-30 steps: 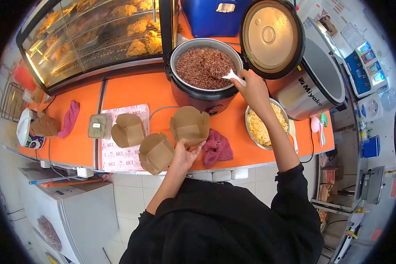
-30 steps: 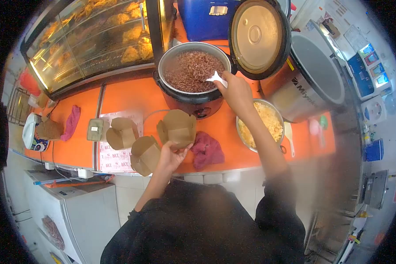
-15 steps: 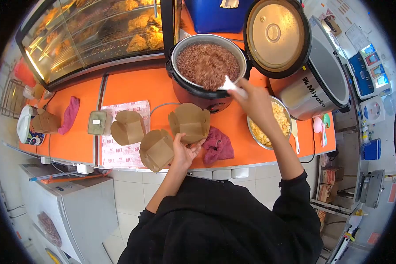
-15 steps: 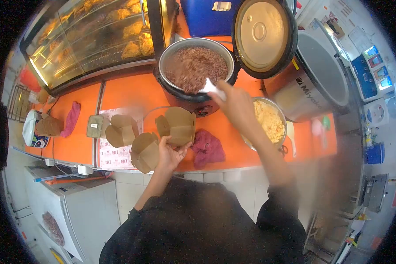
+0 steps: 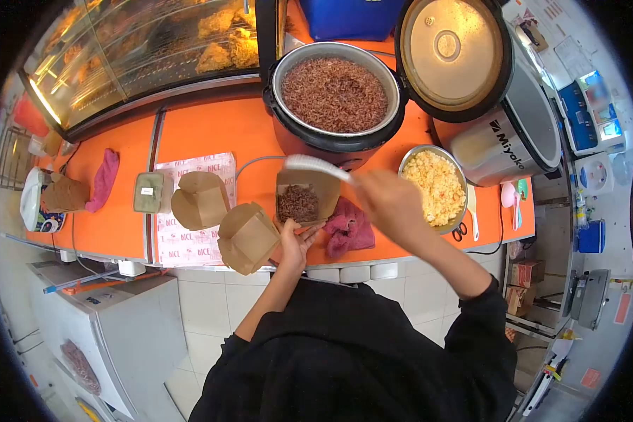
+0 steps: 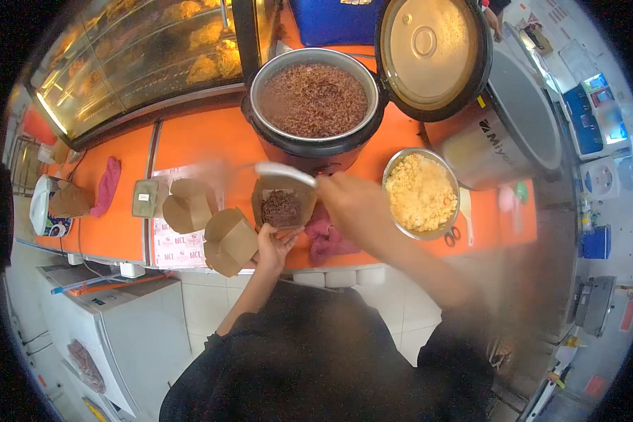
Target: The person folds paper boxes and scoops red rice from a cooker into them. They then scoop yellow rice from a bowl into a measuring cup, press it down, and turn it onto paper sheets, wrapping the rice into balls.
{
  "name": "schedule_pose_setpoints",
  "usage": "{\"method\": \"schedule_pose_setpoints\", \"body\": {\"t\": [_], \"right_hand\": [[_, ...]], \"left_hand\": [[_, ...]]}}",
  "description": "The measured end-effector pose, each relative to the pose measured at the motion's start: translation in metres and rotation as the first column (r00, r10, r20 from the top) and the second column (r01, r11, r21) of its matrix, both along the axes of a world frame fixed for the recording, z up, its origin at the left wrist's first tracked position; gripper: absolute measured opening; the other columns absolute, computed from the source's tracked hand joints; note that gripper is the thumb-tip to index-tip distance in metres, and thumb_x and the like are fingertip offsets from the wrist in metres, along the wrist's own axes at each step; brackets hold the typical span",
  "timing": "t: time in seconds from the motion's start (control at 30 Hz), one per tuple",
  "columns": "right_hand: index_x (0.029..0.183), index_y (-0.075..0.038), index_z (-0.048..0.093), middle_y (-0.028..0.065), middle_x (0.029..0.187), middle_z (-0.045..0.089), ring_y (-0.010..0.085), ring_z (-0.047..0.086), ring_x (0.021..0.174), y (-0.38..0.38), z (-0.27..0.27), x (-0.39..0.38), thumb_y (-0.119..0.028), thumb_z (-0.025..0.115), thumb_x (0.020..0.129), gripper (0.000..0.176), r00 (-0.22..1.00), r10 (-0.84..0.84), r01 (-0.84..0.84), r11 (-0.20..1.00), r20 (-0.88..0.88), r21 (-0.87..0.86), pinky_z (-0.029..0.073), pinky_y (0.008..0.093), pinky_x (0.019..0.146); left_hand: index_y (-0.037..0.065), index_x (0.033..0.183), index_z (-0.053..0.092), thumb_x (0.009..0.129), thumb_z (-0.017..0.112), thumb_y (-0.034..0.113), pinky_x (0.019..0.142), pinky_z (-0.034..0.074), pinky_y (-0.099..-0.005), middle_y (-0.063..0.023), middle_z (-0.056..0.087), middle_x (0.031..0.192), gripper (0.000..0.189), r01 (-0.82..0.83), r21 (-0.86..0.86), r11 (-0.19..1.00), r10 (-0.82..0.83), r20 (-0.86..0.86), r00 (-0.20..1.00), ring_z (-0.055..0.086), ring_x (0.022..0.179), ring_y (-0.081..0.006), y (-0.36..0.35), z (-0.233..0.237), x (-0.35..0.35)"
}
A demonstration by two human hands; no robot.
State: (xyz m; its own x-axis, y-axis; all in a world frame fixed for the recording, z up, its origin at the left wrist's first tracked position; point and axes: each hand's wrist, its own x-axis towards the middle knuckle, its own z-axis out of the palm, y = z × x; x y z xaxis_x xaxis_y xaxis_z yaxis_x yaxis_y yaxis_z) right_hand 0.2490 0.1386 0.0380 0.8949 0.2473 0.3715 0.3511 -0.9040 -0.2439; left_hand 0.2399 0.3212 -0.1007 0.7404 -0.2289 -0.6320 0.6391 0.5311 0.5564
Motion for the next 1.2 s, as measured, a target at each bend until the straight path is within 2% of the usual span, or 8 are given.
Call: {"method": "schedule_pose_setpoints", "body": {"t": [0.07, 0.13, 0.23, 0.33, 0.57, 0.63, 1.03, 1.2], "right_hand": [[0.092, -0.007, 0.060, 0.0121, 0.076, 0.062, 0.0287, 0.060, 0.068, -0.010, 0.036, 0.017, -0.019, 0.061, 0.076, 0.020, 0.985, -0.175, 0.175, 0.982, -0.006, 0.077, 0.047, 0.0372, 0.056], [0.091, -0.005, 0.062, 0.0153, 0.072, 0.062, 0.0313, 0.061, 0.071, -0.027, 0.073, 0.045, -0.023, 0.062, 0.076, 0.024, 0.873, -0.436, 0.387, 0.892, -0.219, -0.233, 0.048, 0.0389, 0.061], [0.083, -0.001, 0.066, 0.0204, 0.073, 0.062, 0.0335, 0.060, 0.070, -0.057, 0.068, 0.082, -0.024, 0.060, 0.076, 0.025, 0.897, -0.359, 0.314, 0.928, -0.257, -0.201, 0.047, 0.0410, 0.066], [0.085, 0.000, 0.066, 0.0213, 0.076, 0.062, 0.0338, 0.061, 0.074, -0.053, 0.068, 0.106, -0.024, 0.061, 0.075, 0.026, 0.768, -0.358, 0.263, 0.932, -0.531, -0.249, 0.047, 0.0399, 0.068], [0.073, 0.000, 0.063, 0.0197, 0.073, 0.061, 0.0348, 0.060, 0.072, -0.032, 0.021, 0.128, -0.024, 0.059, 0.078, 0.024, 0.866, -0.306, 0.275, 0.952, -0.396, -0.134, 0.046, 0.0442, 0.067], [0.072, 0.000, 0.062, 0.0197, 0.072, 0.061, 0.0352, 0.059, 0.071, -0.032, 0.015, 0.135, -0.025, 0.059, 0.078, 0.026, 0.869, -0.289, 0.267, 0.957, -0.401, -0.111, 0.046, 0.0441, 0.065], [0.088, 0.002, 0.064, 0.0224, 0.073, 0.061, 0.0363, 0.060, 0.072, -0.017, 0.010, 0.130, -0.023, 0.060, 0.079, 0.027, 0.896, -0.248, 0.274, 0.962, -0.369, 0.018, 0.046, 0.0409, 0.066], [0.089, 0.002, 0.064, 0.0230, 0.075, 0.060, 0.0372, 0.059, 0.072, -0.015, 0.008, 0.119, -0.024, 0.060, 0.079, 0.028, 0.912, -0.242, 0.292, 0.950, -0.330, 0.109, 0.045, 0.0414, 0.066]], "left_hand": [[0.002, 0.108, 0.042, 0.077, 0.041, 0.025, 0.074, 0.047, -0.0313, -0.0151, 0.054, 0.106, 0.039, -0.026, 0.022, 0.999, 0.027, -0.018, 0.999, 0.058, 0.094, -0.0291, -0.001, -0.003, -0.001], [0.002, 0.112, 0.039, 0.076, 0.041, 0.025, 0.075, 0.046, -0.0323, -0.0145, 0.052, 0.110, 0.042, -0.056, 0.046, 0.997, 0.058, -0.040, 0.998, 0.058, 0.096, -0.0309, -0.003, -0.004, -0.002], [0.003, 0.110, 0.038, 0.077, 0.045, 0.024, 0.074, 0.047, -0.0327, -0.0140, 0.050, 0.110, 0.040, -0.097, 0.028, 0.995, 0.097, 0.003, 0.995, 0.058, 0.095, -0.0322, -0.004, 0.003, -0.003], [0.002, 0.113, 0.035, 0.078, 0.052, 0.026, 0.075, 0.048, -0.0322, -0.0150, 0.046, 0.112, 0.046, -0.135, -0.035, 0.990, 0.135, -0.011, 0.991, 0.058, 0.093, -0.0331, -0.004, 0.006, -0.002], [0.002, 0.120, 0.032, 0.079, 0.053, 0.027, 0.078, 0.047, -0.0329, -0.0154, 0.048, 0.112, 0.052, -0.075, -0.034, 0.997, 0.074, -0.030, 0.997, 0.058, 0.093, -0.0302, -0.001, 0.009, 0.003], [0.009, 0.122, 0.026, 0.081, 0.053, 0.023, 0.077, 0.047, -0.0351, -0.0145, 0.050, 0.111, 0.052, -0.076, -0.082, 0.994, 0.073, -0.038, 0.997, 0.060, 0.090, -0.0285, -0.001, 0.009, 0.002], [0.013, 0.120, 0.039, 0.076, 0.053, 0.050, 0.087, 0.036, -0.0368, -0.0059, 0.047, 0.117, 0.059, -0.027, 0.111, 0.993, 0.049, -0.201, 0.978, 0.046, 0.109, -0.0211, -0.005, 0.002, 0.005], [0.013, 0.122, 0.037, 0.077, 0.053, 0.048, 0.091, 0.033, -0.0368, -0.0055, 0.042, 0.120, 0.059, -0.119, -0.025, 0.993, 0.115, -0.136, 0.984, 0.043, 0.111, -0.0211, -0.007, 0.014, 0.007]]}}
